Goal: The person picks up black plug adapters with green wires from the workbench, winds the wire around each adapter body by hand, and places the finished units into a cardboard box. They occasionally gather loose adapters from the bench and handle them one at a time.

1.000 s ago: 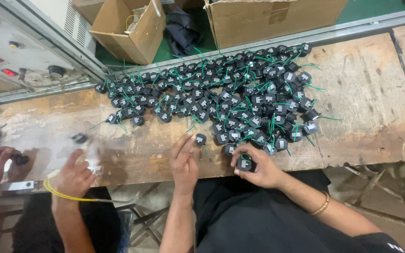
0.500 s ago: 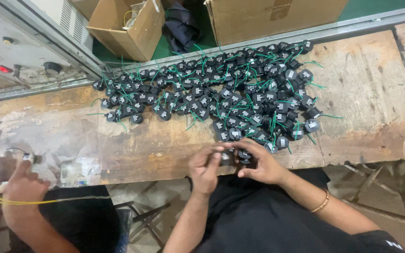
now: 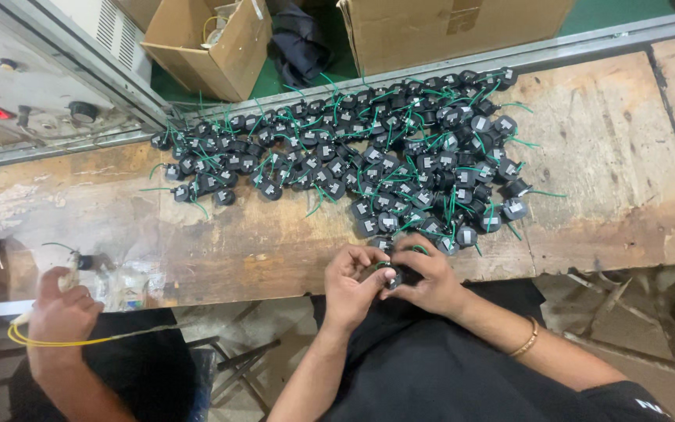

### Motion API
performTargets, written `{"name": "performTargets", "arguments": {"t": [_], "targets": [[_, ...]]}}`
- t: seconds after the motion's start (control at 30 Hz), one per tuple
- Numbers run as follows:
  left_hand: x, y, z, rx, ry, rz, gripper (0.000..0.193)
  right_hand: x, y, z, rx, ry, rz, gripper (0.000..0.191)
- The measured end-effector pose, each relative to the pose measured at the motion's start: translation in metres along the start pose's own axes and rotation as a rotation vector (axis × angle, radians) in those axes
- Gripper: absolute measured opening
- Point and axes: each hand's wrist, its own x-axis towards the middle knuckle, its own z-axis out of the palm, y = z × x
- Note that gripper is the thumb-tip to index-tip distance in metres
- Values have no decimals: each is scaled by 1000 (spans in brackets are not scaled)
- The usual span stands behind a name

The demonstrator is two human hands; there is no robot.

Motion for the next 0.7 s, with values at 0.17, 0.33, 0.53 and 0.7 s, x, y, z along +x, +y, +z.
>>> {"name": "performTargets", "arguments": {"t": [0.17,0.33,0.53,0.7], "targets": [[15,3,16,234,132,132,23,0,4,-4,357,4,97,46],[58,23,10,952,198,477,22,4,2,-13,857,-178,116,45],[42,14,-9,1099,287,482,19,6,1,-18,760,-281,110,28],[39,5,-44,1095,280,322,31,8,0,-18,730,-244,101,32]]}}
